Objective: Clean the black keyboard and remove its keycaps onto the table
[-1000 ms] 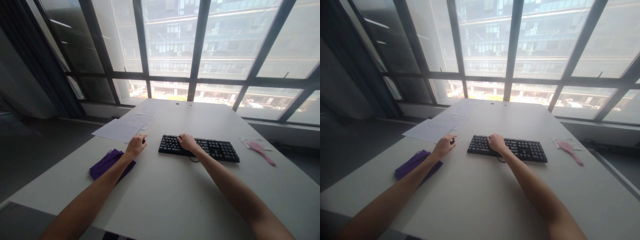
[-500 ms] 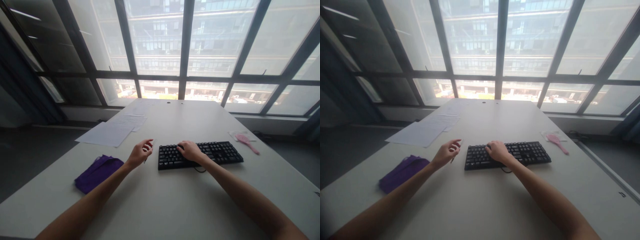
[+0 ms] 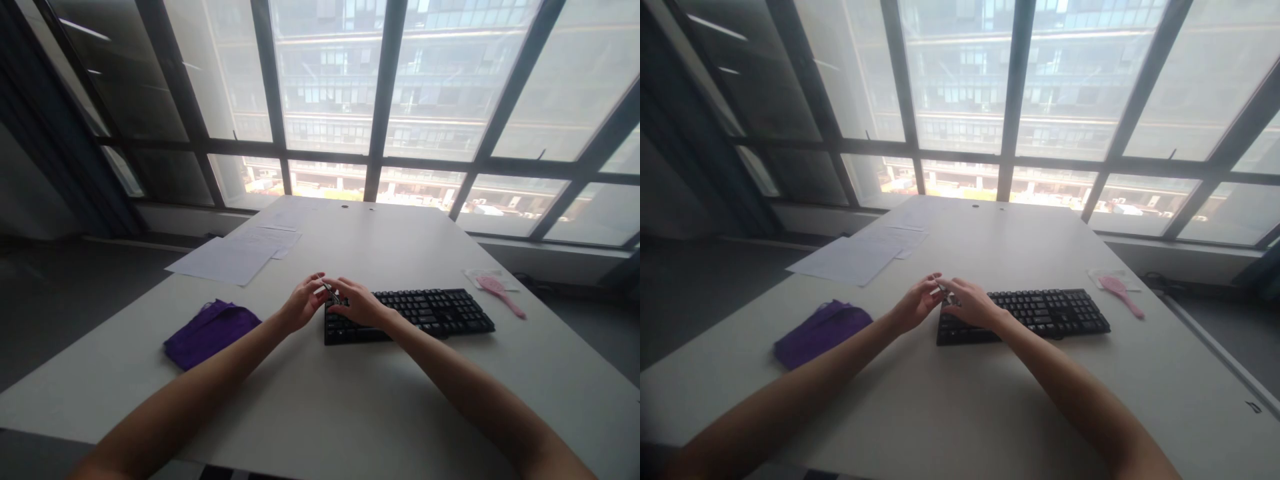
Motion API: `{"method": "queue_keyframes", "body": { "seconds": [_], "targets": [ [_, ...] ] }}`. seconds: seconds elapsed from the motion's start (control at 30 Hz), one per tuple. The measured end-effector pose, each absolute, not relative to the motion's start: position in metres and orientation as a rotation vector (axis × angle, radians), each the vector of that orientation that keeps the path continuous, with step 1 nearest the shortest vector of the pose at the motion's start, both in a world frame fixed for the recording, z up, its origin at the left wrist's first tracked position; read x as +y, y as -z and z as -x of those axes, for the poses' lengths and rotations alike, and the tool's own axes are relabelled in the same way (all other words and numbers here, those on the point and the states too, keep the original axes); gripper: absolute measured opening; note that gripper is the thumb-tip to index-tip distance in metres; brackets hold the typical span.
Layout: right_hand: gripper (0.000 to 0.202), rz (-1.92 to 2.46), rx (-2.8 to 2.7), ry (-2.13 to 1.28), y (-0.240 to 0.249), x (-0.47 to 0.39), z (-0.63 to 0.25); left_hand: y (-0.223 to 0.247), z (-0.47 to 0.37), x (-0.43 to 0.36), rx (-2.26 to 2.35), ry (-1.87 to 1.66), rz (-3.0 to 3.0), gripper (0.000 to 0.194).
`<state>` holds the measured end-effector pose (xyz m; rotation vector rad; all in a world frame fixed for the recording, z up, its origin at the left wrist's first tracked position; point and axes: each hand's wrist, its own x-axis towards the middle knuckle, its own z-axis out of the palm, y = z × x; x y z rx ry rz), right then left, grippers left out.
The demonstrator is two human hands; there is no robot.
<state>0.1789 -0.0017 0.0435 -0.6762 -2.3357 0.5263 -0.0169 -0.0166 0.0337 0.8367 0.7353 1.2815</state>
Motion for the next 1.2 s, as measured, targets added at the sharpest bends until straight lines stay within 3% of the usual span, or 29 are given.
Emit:
{"method": "queue_keyframes", "body": {
  "seconds": [0.1,0.2,0.3,0.5,0.73,1.2],
  "targets": [
    [0.032,0.591,-2.126,-0.702,-0.040,0.003,-0.169,-0.028,0.020,-0.018,0.691,-1.213,-0.891,0.026],
    [0.021,0.593,-1.928,-0.838,-0.042,0.013,-0.163,-0.028,0.019,-0.019,0.678,-1.174,-0.914,0.026],
    [0.021,0.668,-1.775,-0.854,-0.046,0.026,-0.160,-0.028,0.016,-0.015,0.745,-1.213,-0.908,0.028],
    [0.042,0.818,-1.524,-0.817,-0.038,0.046,-0.158,-0.026,0.020,-0.011,0.974,-1.385,-1.174,0.035],
    [0.040,0.828,-1.484,-0.910,-0.021,0.046,-0.158,-0.018,0.023,-0.011,1.209,-1.344,-1.508,0.033],
    [0.038,0.724,-1.633,-1.106,-0.013,0.038,-0.157,-0.007,0.024,-0.008,1.258,-1.220,-1.587,0.031]
  ]
}}
